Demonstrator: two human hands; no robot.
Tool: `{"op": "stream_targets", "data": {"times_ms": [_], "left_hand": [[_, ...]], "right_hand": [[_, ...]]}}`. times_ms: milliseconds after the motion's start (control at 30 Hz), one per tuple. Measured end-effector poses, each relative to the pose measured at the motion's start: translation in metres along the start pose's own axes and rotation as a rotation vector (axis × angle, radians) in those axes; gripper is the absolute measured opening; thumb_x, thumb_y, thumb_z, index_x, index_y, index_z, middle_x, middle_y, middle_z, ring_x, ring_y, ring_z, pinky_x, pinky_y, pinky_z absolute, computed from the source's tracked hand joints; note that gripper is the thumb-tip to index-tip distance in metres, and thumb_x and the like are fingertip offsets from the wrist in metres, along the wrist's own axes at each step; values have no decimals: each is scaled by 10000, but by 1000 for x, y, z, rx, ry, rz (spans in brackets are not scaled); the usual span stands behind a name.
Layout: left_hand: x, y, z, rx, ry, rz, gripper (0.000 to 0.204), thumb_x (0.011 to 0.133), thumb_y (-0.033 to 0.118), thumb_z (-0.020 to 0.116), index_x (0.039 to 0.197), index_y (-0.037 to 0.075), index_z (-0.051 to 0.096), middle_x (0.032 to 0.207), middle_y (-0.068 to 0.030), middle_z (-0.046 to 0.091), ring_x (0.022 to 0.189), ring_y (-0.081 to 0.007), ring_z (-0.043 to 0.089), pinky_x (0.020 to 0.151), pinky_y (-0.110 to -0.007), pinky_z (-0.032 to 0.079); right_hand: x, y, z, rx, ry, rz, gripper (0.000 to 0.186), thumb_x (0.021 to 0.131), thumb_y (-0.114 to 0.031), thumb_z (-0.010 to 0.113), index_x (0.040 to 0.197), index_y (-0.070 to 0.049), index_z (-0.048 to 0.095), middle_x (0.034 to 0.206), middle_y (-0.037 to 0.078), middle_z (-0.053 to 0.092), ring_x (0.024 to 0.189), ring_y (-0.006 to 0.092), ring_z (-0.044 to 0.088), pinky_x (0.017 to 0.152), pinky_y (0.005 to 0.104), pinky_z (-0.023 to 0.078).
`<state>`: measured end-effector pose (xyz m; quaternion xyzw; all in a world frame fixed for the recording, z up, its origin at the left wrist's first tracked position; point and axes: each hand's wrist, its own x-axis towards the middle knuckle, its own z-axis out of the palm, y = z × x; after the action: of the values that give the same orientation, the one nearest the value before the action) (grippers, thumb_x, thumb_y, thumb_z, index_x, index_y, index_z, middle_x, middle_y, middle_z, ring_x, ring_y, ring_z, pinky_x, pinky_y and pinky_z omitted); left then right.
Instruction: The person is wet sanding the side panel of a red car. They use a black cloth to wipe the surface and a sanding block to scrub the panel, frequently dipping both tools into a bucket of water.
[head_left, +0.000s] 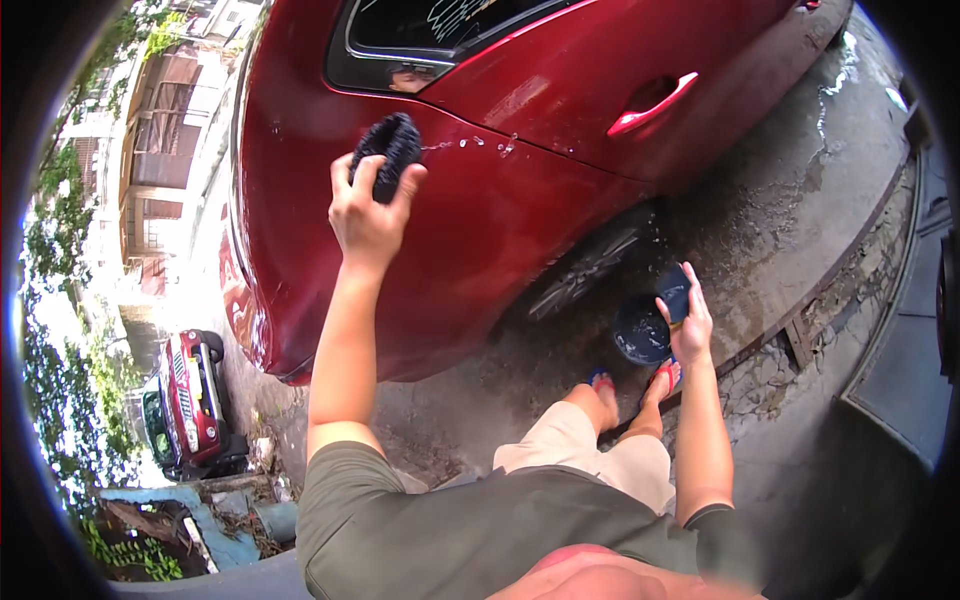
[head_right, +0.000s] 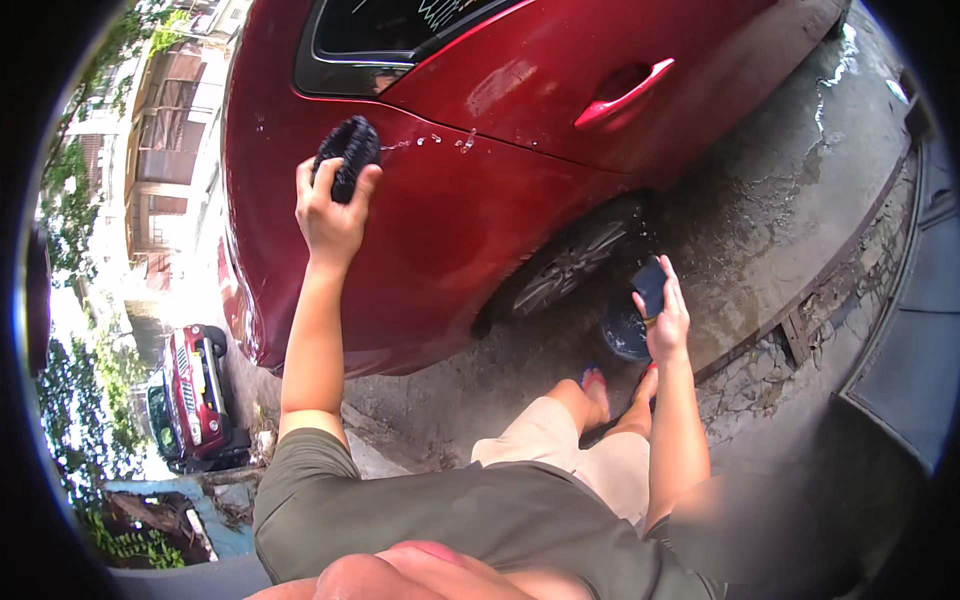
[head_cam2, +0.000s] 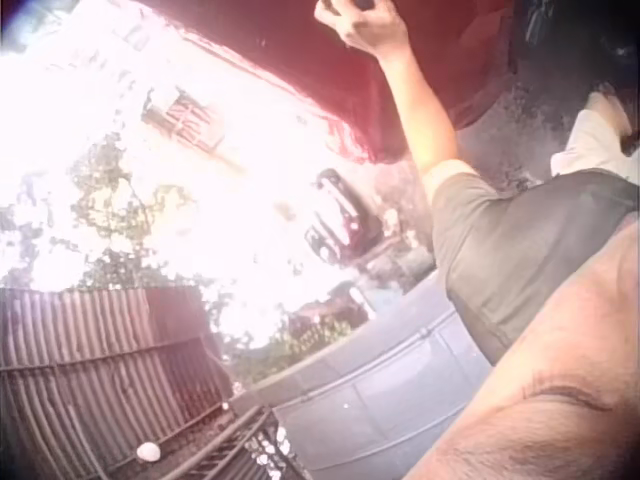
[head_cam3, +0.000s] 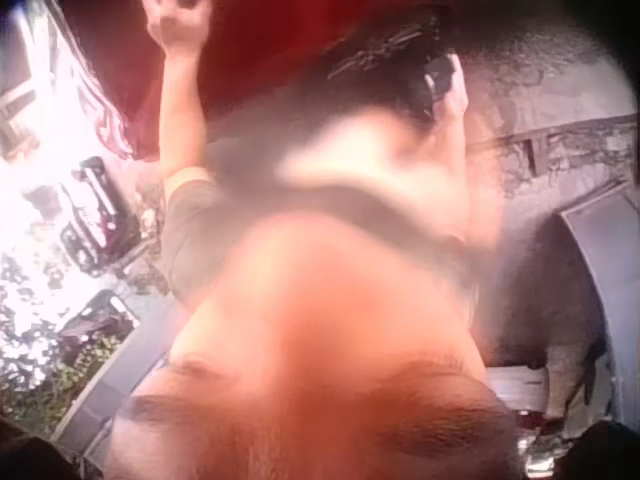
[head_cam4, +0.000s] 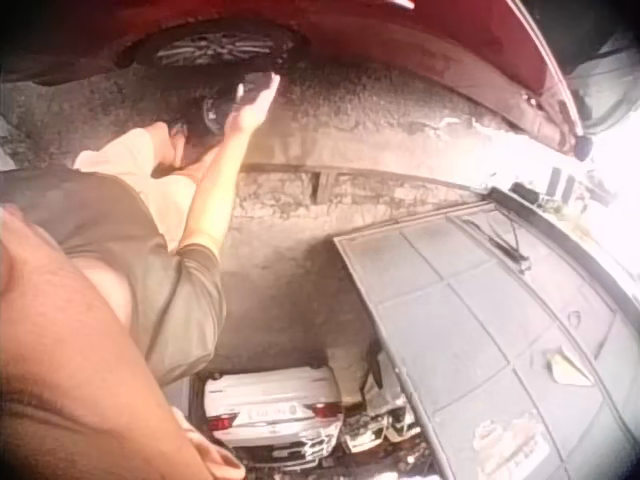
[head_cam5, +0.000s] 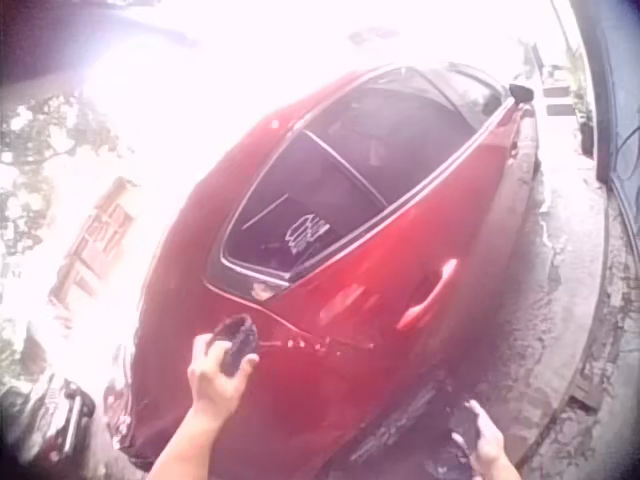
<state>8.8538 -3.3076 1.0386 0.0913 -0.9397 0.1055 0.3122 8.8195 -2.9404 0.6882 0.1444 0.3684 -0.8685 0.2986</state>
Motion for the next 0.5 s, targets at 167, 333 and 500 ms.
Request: {"op": "stream_targets", "data": {"times_ms": [167,333,500], "left_hand": [[7,-36,35,56,91,234,399,851,209,793,1190,63,640,1470,-140,573,1313,-363,569,1080,-502,425],[35,-13,13,107,-144,612,733,776,52,764,1445,307,612,1428,-47,584,1332,-299,541,1116,-491,375],[49,-30,25,22,-177,700,554,791,247,836,1326,277,697,1345,-68,605,1226,-301,593,999,-478,457]], "right_hand": [[32,39,89,-134,120,-163,560,1141,-462,392,1629,-188,378,1679,24,352,1496,192,389,1137,445,439],[83,31,155,-629,482,-814,465,1113,-277,512,1505,-27,517,1460,181,548,1357,315,537,1124,412,439],[29,111,276,-1000,315,-1157,542,994,-129,624,1505,10,510,1585,262,439,1493,419,399,1247,526,298]]}}
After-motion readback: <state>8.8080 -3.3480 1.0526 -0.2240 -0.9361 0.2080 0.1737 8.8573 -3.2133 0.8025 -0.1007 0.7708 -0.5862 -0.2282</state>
